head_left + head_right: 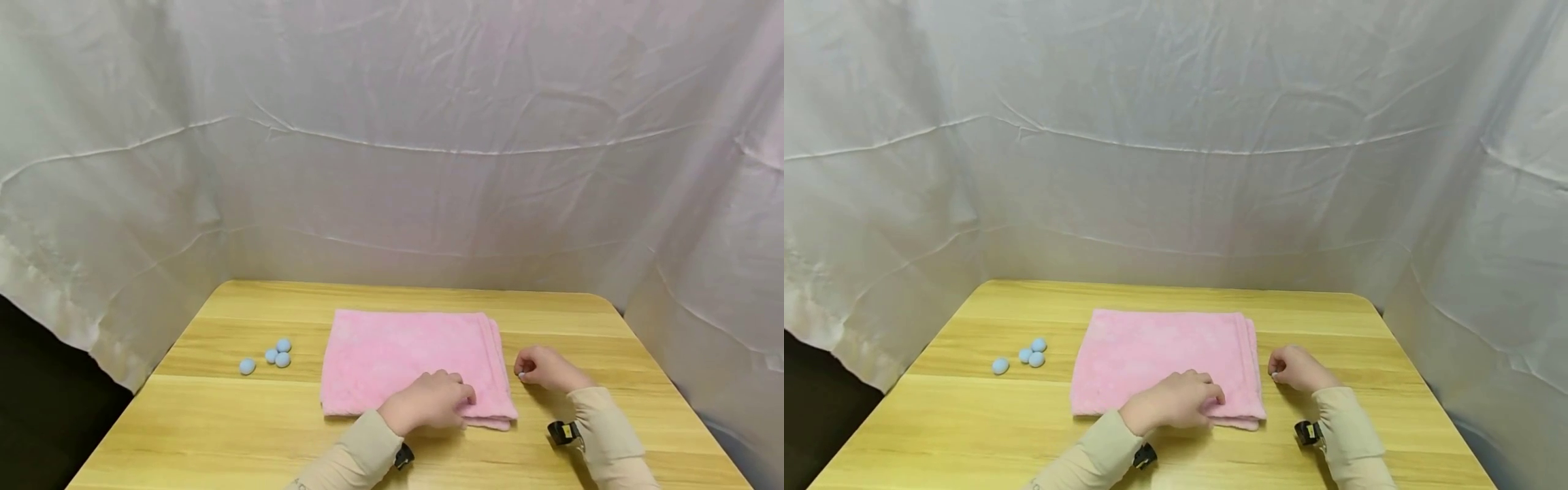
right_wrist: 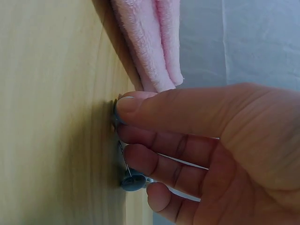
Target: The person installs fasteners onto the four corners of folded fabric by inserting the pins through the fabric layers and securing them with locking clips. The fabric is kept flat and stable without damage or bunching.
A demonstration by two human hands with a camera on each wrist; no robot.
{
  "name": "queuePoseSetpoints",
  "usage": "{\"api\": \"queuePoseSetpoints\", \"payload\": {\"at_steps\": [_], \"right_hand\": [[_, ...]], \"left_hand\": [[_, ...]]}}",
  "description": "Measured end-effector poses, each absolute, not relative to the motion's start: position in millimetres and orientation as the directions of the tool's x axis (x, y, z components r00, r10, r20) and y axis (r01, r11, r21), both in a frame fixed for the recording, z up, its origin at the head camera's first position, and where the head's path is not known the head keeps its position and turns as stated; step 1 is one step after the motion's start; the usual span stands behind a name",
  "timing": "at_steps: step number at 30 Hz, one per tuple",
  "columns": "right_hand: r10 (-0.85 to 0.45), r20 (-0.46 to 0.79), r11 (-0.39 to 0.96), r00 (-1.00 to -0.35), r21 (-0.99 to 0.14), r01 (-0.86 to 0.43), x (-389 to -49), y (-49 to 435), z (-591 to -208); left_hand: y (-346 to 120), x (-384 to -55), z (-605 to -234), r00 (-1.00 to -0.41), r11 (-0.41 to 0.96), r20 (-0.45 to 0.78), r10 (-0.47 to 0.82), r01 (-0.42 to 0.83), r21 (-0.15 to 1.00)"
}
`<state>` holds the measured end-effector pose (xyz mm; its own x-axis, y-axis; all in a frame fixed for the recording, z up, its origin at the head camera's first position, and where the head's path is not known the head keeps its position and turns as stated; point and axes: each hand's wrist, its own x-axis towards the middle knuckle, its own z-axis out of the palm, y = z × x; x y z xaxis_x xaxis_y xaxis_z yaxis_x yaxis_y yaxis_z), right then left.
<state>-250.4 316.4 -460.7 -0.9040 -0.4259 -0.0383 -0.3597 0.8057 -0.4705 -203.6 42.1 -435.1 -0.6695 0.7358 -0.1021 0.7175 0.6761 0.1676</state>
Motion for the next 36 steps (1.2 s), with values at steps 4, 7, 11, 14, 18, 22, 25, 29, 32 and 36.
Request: {"api": "queuePoseSetpoints", "payload": {"at_steps": [4,7,11,14,18,22,25,29,32,36], "right_hand": [[-0.421,-0.040,0.808,-0.906,-0.471,-0.354,-250.8,315.0,-460.4],[-0.415,-0.042,0.812,-0.909,-0.467,-0.350,-250.9,313.4,-459.9],[-0.418,-0.036,0.809,-0.908,-0.470,-0.354,-250.4,312.4,-457.9],[-0.432,-0.024,0.796,-0.902,-0.481,-0.368,-249.7,312.4,-455.8],[-0.428,-0.013,0.792,-0.904,-0.487,-0.368,-249.8,313.1,-453.1],[-0.432,0.020,0.786,-0.902,-0.481,-0.387,-250.1,314.0,-449.9],[-0.433,0.057,0.778,-0.899,-0.480,-0.405,-249.0,314.4,-445.2],[-0.411,0.097,0.775,-0.906,-0.485,-0.404,-247.2,314.7,-436.7],[-0.380,0.147,0.776,-0.913,-0.486,-0.401,-245.8,314.5,-431.2],[-0.332,0.245,0.763,-0.911,-0.498,-0.412,-243.7,312.3,-426.2]], "left_hand": [[45.2,-199.9,-437.2,-0.705,0.706,-0.065,0.706,0.696,0.128],[46.6,-197.5,-436.9,-0.719,0.716,-0.031,0.695,0.688,0.118],[48.1,-196.3,-437.4,-0.728,0.721,0.011,0.686,0.682,0.125],[48.6,-196.7,-437.8,-0.735,0.726,0.035,0.677,0.675,0.133],[48.4,-199.5,-438.0,-0.753,0.734,0.056,0.655,0.653,0.189],[45.2,-205.5,-437.4,-0.773,0.724,0.088,0.629,0.623,0.297],[39.8,-211.8,-436.6,-0.784,0.696,0.121,0.609,0.602,0.391],[30.6,-220.0,-432.3,-0.815,0.638,0.116,0.567,0.524,0.564],[23.9,-225.9,-427.3,-0.844,0.597,0.099,0.527,0.450,0.664],[16.5,-234.3,-423.1,-0.870,0.564,0.101,0.482,0.397,0.724]]}}
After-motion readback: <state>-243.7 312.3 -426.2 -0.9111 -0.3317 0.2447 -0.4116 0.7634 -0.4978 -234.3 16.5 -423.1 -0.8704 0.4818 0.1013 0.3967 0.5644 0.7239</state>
